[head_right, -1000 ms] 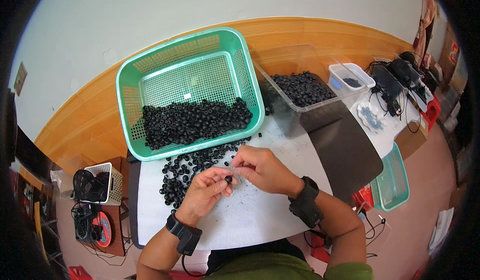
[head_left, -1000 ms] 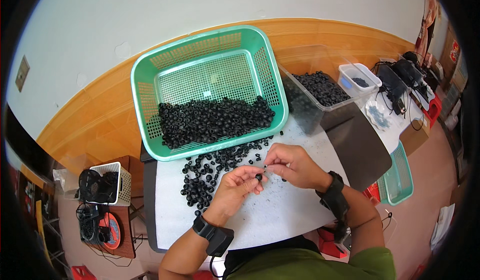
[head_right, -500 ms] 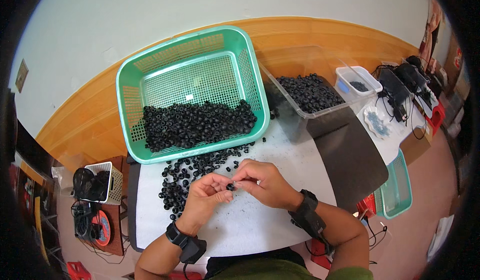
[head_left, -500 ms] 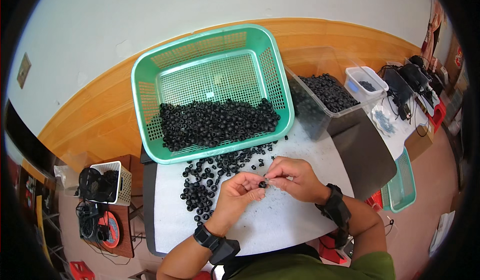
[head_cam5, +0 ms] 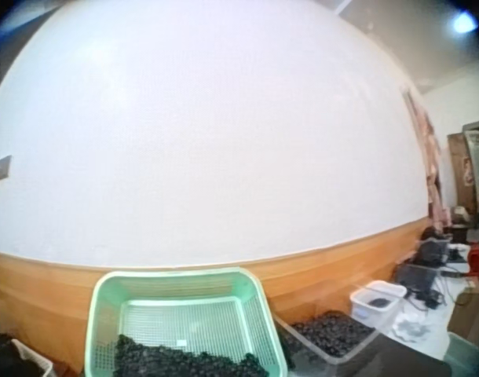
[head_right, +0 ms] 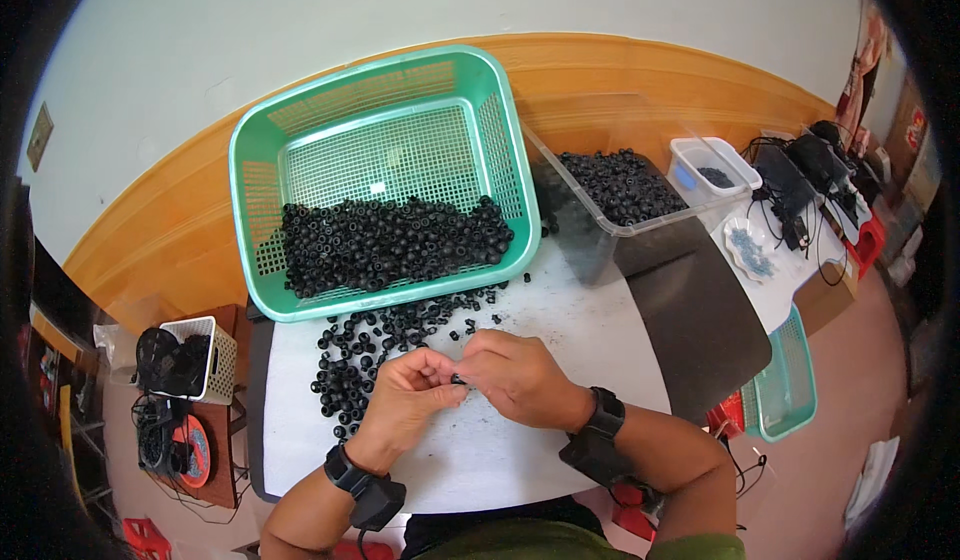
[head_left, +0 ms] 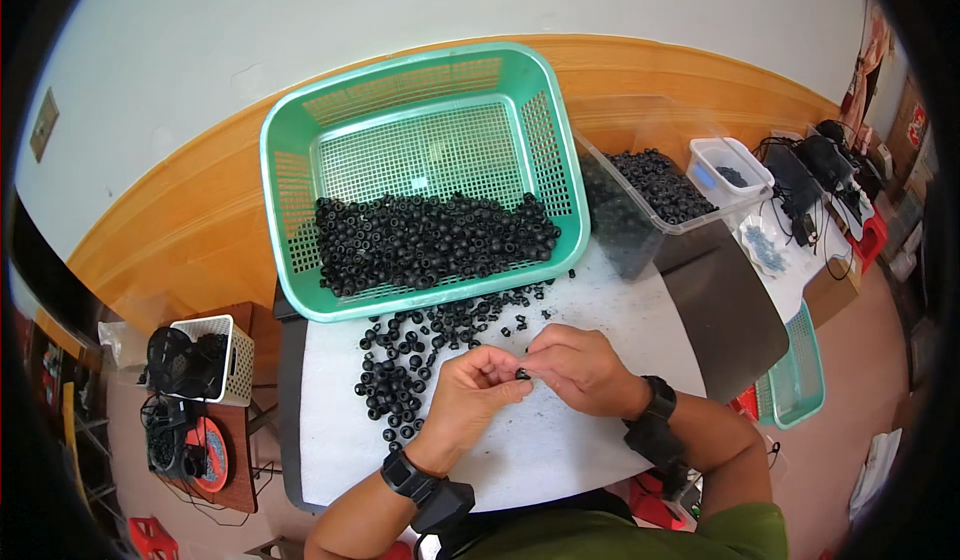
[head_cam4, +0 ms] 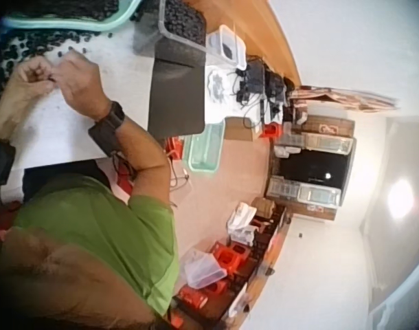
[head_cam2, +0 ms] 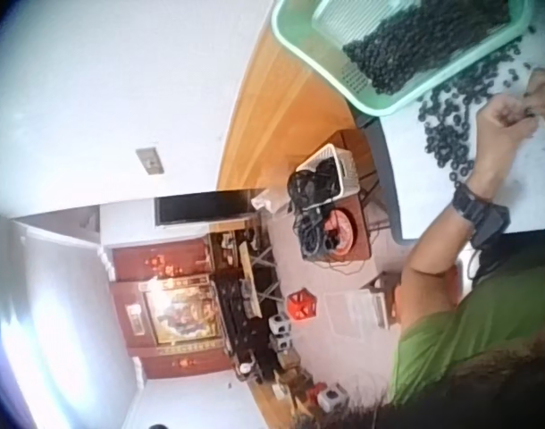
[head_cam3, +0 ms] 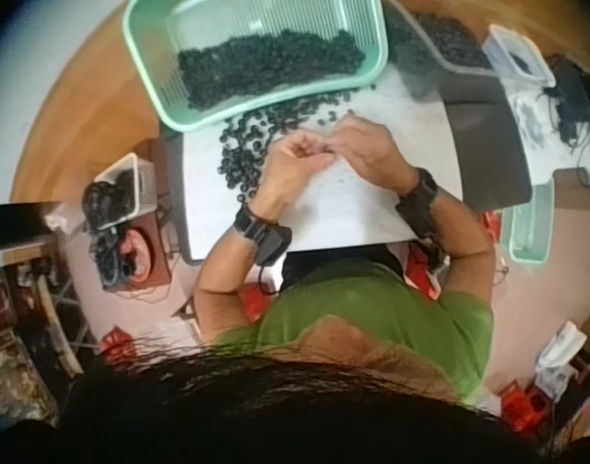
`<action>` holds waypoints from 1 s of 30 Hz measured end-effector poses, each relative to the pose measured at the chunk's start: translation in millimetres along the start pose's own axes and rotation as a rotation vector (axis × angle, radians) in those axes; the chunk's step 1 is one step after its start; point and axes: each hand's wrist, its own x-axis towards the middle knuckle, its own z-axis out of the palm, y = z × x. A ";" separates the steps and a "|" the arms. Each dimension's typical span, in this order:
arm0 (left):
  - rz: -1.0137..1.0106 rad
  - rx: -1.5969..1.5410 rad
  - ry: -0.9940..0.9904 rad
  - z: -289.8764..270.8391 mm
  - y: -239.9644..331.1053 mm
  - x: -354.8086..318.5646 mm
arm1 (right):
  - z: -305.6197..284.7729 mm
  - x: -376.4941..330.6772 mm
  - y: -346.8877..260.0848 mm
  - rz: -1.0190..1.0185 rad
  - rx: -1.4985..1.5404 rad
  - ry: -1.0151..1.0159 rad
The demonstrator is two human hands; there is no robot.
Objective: Inspecting and sorting small black rubber parts for quality control at a workbench.
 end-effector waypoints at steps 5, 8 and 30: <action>-0.004 -0.038 -0.015 -1.3 4.4 -0.8 | -5.9 1.8 -1.5 -0.100 -0.132 -0.060; 0.004 -0.019 -0.006 -2.0 6.4 1.3 | -19.2 4.8 -3.8 -0.091 -0.196 -0.106; 0.008 0.033 0.107 -7.0 8.3 5.9 | -9.9 -0.1 29.2 0.044 -0.700 -0.310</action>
